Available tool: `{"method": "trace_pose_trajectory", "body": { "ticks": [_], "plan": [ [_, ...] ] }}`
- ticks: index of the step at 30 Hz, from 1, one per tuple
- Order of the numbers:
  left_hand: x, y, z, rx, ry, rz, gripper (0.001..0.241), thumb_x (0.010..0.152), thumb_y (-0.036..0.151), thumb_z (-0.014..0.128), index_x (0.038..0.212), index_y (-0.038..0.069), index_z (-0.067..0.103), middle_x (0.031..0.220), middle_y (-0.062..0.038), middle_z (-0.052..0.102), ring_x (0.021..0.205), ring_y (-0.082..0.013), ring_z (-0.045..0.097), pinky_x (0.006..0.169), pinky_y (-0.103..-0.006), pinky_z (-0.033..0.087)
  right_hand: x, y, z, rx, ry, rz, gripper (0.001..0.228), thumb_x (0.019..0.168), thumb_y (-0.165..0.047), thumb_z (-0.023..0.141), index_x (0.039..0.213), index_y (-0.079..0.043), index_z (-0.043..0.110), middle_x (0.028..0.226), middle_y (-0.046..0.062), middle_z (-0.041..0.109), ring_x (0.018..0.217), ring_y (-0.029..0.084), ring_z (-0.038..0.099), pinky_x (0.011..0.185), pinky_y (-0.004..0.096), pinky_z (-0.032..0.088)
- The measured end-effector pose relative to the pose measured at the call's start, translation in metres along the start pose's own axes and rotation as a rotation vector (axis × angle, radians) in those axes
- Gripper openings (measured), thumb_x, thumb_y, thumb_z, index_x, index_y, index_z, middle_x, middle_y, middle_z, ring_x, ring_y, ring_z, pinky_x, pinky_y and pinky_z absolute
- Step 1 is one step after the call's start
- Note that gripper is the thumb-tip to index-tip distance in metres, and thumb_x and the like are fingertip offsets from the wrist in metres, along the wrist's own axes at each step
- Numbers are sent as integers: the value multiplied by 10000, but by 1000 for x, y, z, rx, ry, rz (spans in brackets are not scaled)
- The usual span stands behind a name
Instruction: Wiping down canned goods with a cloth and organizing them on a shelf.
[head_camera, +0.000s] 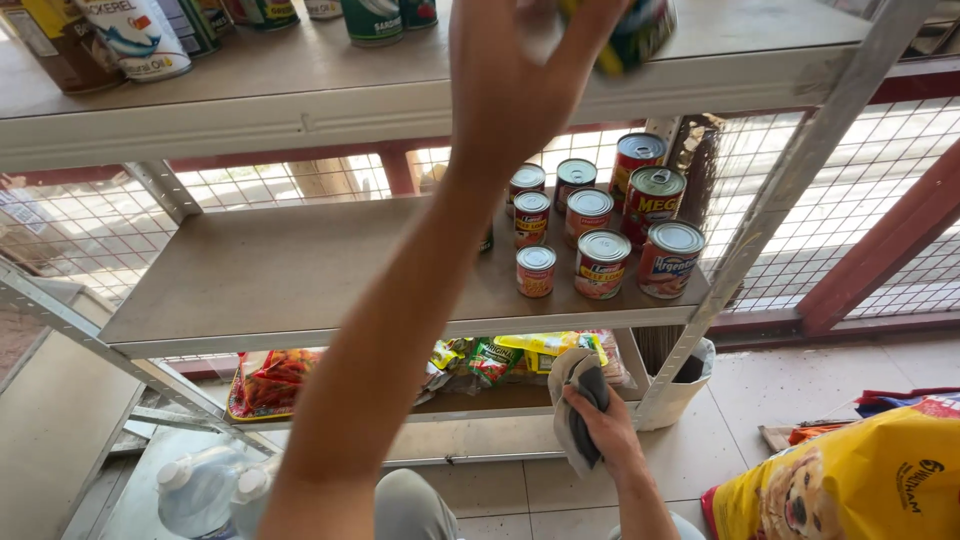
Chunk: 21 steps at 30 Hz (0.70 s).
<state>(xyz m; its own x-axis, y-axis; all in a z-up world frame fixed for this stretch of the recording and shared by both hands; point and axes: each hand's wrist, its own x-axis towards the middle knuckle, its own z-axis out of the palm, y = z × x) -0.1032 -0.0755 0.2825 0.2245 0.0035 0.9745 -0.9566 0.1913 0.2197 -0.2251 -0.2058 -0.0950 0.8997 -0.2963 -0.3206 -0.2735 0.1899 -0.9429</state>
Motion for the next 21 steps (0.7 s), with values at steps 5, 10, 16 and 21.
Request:
{"method": "trace_pose_trajectory", "body": {
  "ticks": [5,10,16,21],
  "plan": [
    [-174,30,-16,-875,344,-456,402,1109,97,516,1480,60,365,1244,-108,599,1051,-152,574,942,-317,464,1,0,4,-16,24,4,399,852,-248,778,1121,43,734,914,140,710,787,214,607,721,335,480],
    [-376,-10,-45,-984,653,-1526,334,1002,366,674,1138,70,597,980,-303,680,740,-415,707,535,-563,623,12,25,11,-145,121,-121,402,809,-375,901,818,-74,635,730,114,580,737,255,589,662,395,459],
    [-446,-21,-61,-967,681,-1669,602,927,515,744,1175,-23,636,972,-282,725,823,-393,747,647,-561,639,9,26,29,-134,152,-199,284,833,-326,882,898,-155,665,793,21,586,810,153,595,709,290,470],
    [-442,-31,-61,-947,616,-1647,505,921,499,734,1080,21,701,888,-210,743,735,-338,751,597,-522,641,-18,9,42,42,24,-271,236,943,-229,790,1062,-156,600,929,-33,545,929,103,578,822,254,481]
  ]
}}
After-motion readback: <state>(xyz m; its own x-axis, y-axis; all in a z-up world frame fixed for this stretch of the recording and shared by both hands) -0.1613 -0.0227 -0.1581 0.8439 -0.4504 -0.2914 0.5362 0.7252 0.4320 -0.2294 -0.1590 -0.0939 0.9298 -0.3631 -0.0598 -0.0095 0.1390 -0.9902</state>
